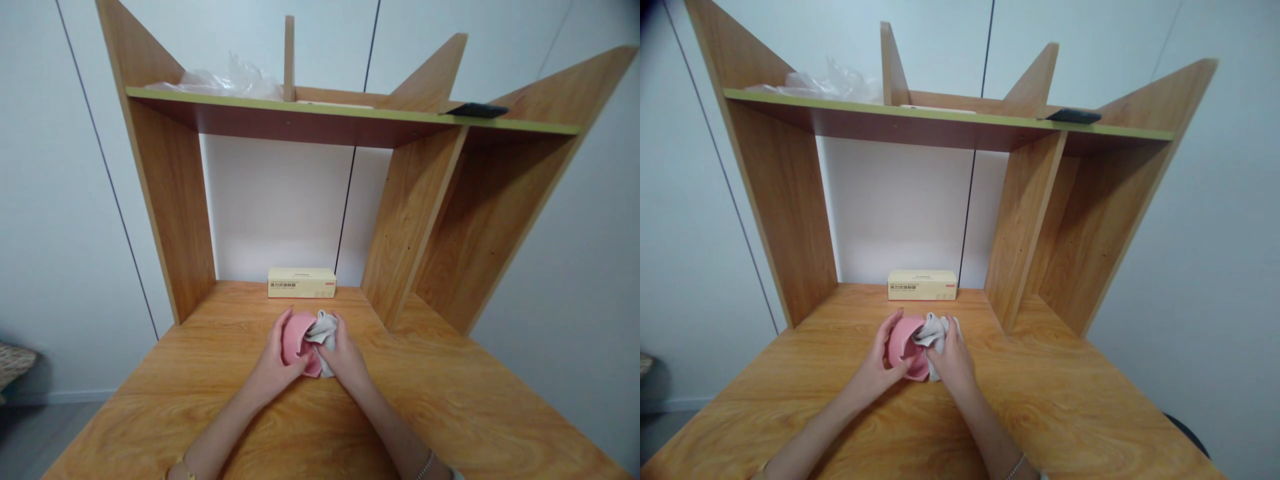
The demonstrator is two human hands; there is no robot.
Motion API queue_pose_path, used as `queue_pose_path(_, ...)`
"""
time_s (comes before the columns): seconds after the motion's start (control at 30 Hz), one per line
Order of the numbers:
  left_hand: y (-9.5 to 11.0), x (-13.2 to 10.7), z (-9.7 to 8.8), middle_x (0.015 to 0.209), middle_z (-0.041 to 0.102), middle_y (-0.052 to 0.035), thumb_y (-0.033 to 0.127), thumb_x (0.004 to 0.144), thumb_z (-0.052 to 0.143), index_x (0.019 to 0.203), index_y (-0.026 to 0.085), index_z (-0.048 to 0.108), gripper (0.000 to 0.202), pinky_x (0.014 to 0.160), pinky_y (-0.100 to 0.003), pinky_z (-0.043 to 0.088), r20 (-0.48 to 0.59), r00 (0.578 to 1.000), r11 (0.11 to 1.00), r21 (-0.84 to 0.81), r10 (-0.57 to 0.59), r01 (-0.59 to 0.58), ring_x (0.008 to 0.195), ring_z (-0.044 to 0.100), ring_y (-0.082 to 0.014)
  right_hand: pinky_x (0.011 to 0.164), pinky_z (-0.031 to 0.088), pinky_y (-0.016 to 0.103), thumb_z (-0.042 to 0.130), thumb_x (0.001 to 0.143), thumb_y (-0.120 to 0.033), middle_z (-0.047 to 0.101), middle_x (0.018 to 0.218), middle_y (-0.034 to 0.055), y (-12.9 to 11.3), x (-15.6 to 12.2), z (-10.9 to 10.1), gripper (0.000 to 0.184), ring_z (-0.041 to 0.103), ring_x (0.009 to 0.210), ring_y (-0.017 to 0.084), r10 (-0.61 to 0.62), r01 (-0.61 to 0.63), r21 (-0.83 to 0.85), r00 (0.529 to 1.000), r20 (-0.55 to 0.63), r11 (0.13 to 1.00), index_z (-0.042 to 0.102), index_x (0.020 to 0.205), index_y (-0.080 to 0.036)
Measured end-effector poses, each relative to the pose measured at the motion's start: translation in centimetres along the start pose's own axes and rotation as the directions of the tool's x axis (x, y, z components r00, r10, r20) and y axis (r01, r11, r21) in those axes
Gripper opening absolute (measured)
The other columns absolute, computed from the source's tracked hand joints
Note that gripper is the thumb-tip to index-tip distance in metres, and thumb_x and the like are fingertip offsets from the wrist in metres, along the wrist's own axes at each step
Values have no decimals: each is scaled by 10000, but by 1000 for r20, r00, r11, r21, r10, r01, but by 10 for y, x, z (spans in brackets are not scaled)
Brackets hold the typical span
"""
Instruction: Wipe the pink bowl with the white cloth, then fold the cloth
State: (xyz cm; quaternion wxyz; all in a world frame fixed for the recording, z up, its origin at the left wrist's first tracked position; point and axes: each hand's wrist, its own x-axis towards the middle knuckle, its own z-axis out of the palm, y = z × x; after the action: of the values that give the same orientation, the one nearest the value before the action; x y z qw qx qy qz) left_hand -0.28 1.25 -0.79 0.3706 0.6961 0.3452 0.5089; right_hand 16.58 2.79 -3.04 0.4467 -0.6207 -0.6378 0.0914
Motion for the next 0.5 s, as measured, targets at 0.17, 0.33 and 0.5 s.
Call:
queue_pose_path(0.17, -1, 3, -3, 1358, 333, -148, 340, 664, 674, 1341, 152, 176, 861, 1028, -396, 276, 83, 992, 995, 6, -96, 96, 1219, 365, -257, 671, 437, 285, 520, 735, -316, 617, 1004, 73, 0, 2, -1, 432, 605, 857, 210, 47, -53, 118, 998, 49, 992, 409, 1137, -203)
queue_pose_path(0.33, -5, 5, -8, 1238, 481, -120, 328, 708, 613, 1257, 159, 317, 646, 961, -373, 366, 77, 995, 993, 109, -61, 53, 1111, 482, -229, 620, 428, 268, 531, 734, -413, 640, 793, 24, -5, 2, -6, 276, 600, 702, 189, 46, -50, 157, 999, 27, 986, 528, 926, -214)
queue_pose_path(0.5, -4, 4, -10, 1187, 522, -118, 316, 667, 613, 1279, 162, 317, 698, 902, -399, 396, -17, 1000, 917, 398, -26, 31, 1045, 517, -260, 599, 416, 246, 450, 787, -446, 629, 740, 22, -3, 4, -9, 295, 559, 668, 169, -26, 23, 291, 1000, 3, 956, 590, 840, -191)
